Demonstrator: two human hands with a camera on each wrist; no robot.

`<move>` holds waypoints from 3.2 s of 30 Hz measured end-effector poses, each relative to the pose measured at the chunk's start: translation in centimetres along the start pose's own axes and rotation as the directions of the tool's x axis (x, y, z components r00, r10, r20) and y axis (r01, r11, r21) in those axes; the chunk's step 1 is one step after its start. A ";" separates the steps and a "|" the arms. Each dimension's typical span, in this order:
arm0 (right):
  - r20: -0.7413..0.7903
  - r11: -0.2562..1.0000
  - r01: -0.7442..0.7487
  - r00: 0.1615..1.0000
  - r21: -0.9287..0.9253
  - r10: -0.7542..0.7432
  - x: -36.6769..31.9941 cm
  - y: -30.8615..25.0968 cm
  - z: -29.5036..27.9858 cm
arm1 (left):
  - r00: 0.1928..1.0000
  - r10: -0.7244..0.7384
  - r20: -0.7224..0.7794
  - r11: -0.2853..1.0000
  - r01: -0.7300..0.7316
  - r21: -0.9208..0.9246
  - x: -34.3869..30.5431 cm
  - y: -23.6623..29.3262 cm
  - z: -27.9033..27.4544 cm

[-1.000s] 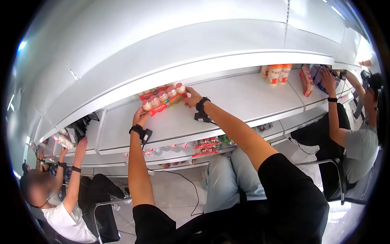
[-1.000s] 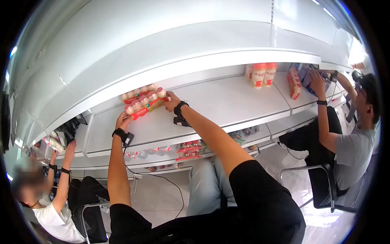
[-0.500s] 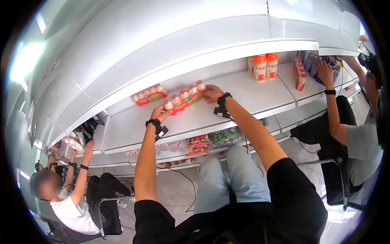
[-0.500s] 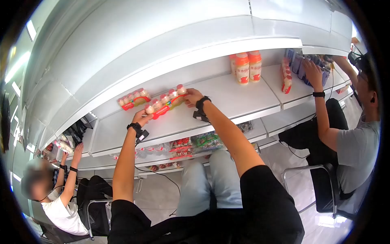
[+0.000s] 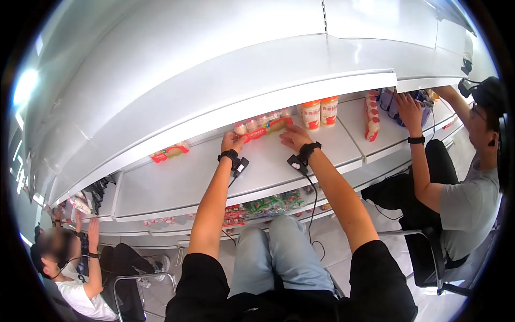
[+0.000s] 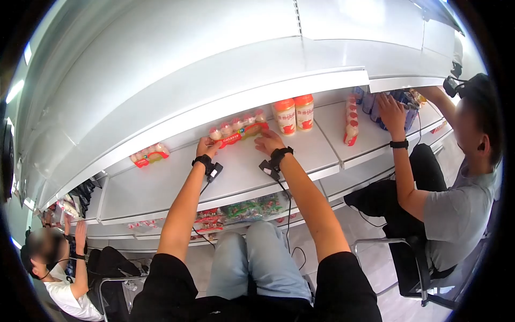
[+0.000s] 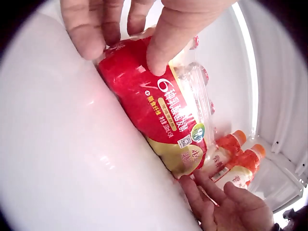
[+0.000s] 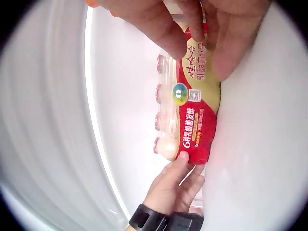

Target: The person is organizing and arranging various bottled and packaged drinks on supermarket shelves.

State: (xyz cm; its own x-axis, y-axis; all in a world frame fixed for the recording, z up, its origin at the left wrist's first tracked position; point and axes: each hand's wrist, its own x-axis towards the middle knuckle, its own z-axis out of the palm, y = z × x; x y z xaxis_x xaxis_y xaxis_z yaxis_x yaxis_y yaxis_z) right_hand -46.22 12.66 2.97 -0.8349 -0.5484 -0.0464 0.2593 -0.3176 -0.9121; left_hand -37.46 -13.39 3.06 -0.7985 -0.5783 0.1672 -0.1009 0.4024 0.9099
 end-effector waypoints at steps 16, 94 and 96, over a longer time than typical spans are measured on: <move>0.370 0.676 0.376 0.915 -0.633 -0.163 4.3 0.7 -2.2 | 0.893 0.393 -0.221 0.843 -0.253 0.475 6.2 -1.7 3.6; -0.023 0.958 0.252 0.966 -0.138 -0.258 -2.3 1.0 1.4 | 0.944 0.221 0.244 0.889 -0.093 -0.447 -3.6 -1.2 -0.2; -0.088 0.980 0.182 0.981 0.082 -0.175 -1.7 1.0 1.4 | 0.934 0.236 0.269 0.875 -0.083 -0.478 -3.4 -0.6 0.0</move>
State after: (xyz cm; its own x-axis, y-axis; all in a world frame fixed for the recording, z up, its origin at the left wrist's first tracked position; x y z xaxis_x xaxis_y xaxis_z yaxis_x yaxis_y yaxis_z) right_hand -43.89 12.23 2.72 -0.9068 -0.4143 0.0779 0.1422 -0.4747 -0.8686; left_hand -34.67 -11.63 1.91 -0.9292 -0.2541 0.2684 0.2616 0.0608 0.9633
